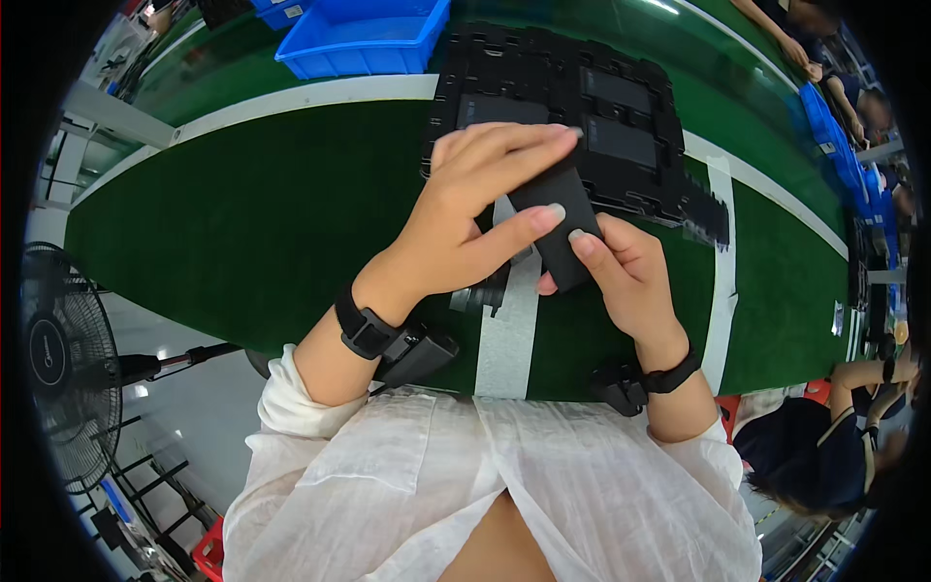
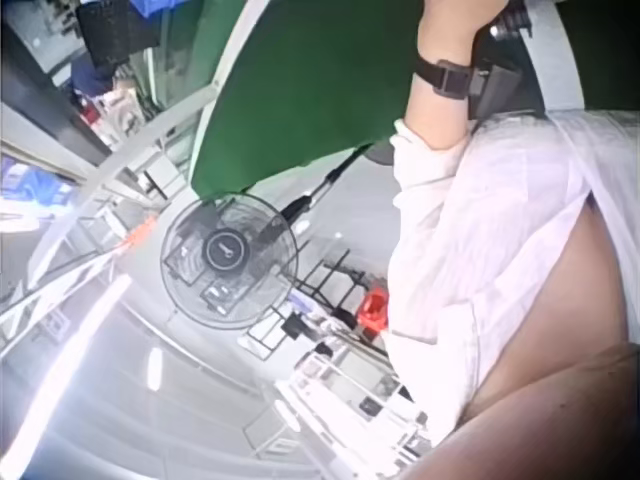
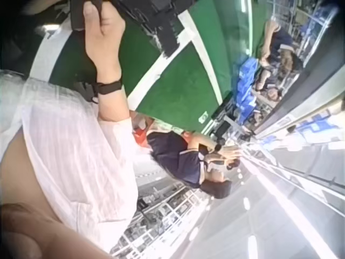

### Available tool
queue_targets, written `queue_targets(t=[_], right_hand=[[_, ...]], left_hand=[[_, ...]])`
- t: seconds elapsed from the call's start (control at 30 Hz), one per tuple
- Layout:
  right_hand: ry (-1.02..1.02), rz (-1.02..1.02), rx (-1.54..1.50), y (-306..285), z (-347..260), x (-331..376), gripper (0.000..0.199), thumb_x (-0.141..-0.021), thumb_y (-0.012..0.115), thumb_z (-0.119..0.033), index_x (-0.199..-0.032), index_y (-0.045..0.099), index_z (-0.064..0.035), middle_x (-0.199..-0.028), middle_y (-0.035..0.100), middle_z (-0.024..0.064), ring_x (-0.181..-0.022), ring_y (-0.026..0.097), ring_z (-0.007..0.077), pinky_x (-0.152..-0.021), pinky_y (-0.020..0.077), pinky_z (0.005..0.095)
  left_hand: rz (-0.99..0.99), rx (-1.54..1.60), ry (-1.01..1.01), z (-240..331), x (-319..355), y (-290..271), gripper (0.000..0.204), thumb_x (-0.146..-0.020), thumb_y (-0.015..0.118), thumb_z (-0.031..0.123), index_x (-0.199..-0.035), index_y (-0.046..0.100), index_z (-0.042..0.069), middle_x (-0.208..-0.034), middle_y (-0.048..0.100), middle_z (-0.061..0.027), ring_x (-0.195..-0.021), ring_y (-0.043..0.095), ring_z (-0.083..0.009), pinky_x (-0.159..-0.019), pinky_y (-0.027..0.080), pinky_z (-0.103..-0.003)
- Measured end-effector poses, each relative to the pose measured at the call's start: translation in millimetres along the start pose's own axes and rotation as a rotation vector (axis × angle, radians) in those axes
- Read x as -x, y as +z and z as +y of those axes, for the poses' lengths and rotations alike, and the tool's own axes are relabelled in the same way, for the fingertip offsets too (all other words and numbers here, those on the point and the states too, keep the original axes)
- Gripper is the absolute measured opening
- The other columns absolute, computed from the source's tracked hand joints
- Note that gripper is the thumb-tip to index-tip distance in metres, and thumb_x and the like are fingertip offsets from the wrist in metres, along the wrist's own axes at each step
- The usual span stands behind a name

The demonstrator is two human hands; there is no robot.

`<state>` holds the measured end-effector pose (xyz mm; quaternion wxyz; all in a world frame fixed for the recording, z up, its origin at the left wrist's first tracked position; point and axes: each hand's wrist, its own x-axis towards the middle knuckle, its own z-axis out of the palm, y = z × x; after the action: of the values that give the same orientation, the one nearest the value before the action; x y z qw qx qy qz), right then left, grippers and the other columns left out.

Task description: Manually assemble and inspect small plastic and electronic components on a factory production line.

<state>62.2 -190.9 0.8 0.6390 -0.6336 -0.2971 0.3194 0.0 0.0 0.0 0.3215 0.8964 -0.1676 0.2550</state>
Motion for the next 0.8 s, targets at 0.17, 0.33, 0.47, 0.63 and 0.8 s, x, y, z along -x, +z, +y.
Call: queue_targets(t=[0.17, 0.33, 0.47, 0.63, 0.8], right_hand=[[0.015, 0.001, -0.068, 3.7, 1.8, 0.1, 0.021, -0.093, 0.050, -0.016, -0.092, 0.059, 0.0030, -0.074, 0.064, 0.0074, -0.066, 0.062, 0.0107, -0.061, 0.0497, 0.0224], [0.026, 0.000, -0.060, 0.7, -1.2, 0.5, 0.022, -0.093, 0.050, -0.017, -0.090, 0.059, 0.0030, -0.074, 0.064, 0.0076, -0.066, 0.062, 0.0108, -0.060, 0.0498, 0.0224], [0.066, 0.056, -0.118, 0.8, 0.5, 0.2, 0.022, -0.093, 0.049, -0.018, -0.089, 0.058, 0.0027, -0.075, 0.064, 0.0073, -0.066, 0.062, 0.0108, -0.060, 0.0501, 0.0225], [0.027, 0.047, -0.093, 1.2, 2.9, -0.5, 0.022, -0.093, 0.050, -0.018, -0.088, 0.057, 0.0026, -0.075, 0.064, 0.0069, -0.067, 0.062, 0.0106, -0.060, 0.0500, 0.0222], [0.051, 0.025, -0.038, 4.1, 6.4, -1.1, 0.022, -0.093, 0.050, -0.017, -0.086, 0.057, 0.0024, -0.074, 0.063, 0.0065, -0.066, 0.062, 0.0108, -0.059, 0.0492, 0.0220]], left_hand=[[0.064, 0.290, -0.076, -3.1, 4.0, 7.3, 0.041, -0.081, 0.055, 0.012, -0.121, 0.054, 0.002, -0.124, 0.054, -0.0110, -0.115, 0.048, -0.0273, -0.099, 0.032, -0.037], [0.011, 0.151, -0.052, -4.5, 2.5, 2.4, 0.044, -0.084, 0.052, 0.029, -0.122, 0.054, 0.006, -0.126, 0.052, -0.0104, -0.118, 0.045, -0.0283, -0.101, 0.026, -0.040], [-0.092, -0.387, 0.009, 4.0, -1.8, -1.7, 0.058, -0.085, 0.038, 0.058, -0.123, 0.056, 0.018, -0.136, 0.042, -0.0125, -0.124, 0.036, -0.0300, -0.102, 0.017, -0.050], [0.037, -0.218, 0.068, 10.2, 0.1, -2.7, 0.059, -0.086, 0.033, 0.062, -0.121, 0.057, 0.021, -0.135, 0.040, -0.0159, -0.124, 0.036, -0.0300, -0.100, 0.018, -0.053], [0.288, 0.498, -0.349, -0.9, 0.5, 3.5, 0.029, -0.093, 0.047, 0.023, -0.100, 0.064, 0.001, -0.096, 0.061, -0.0108, -0.086, 0.057, -0.0170, -0.081, 0.041, -0.026]])
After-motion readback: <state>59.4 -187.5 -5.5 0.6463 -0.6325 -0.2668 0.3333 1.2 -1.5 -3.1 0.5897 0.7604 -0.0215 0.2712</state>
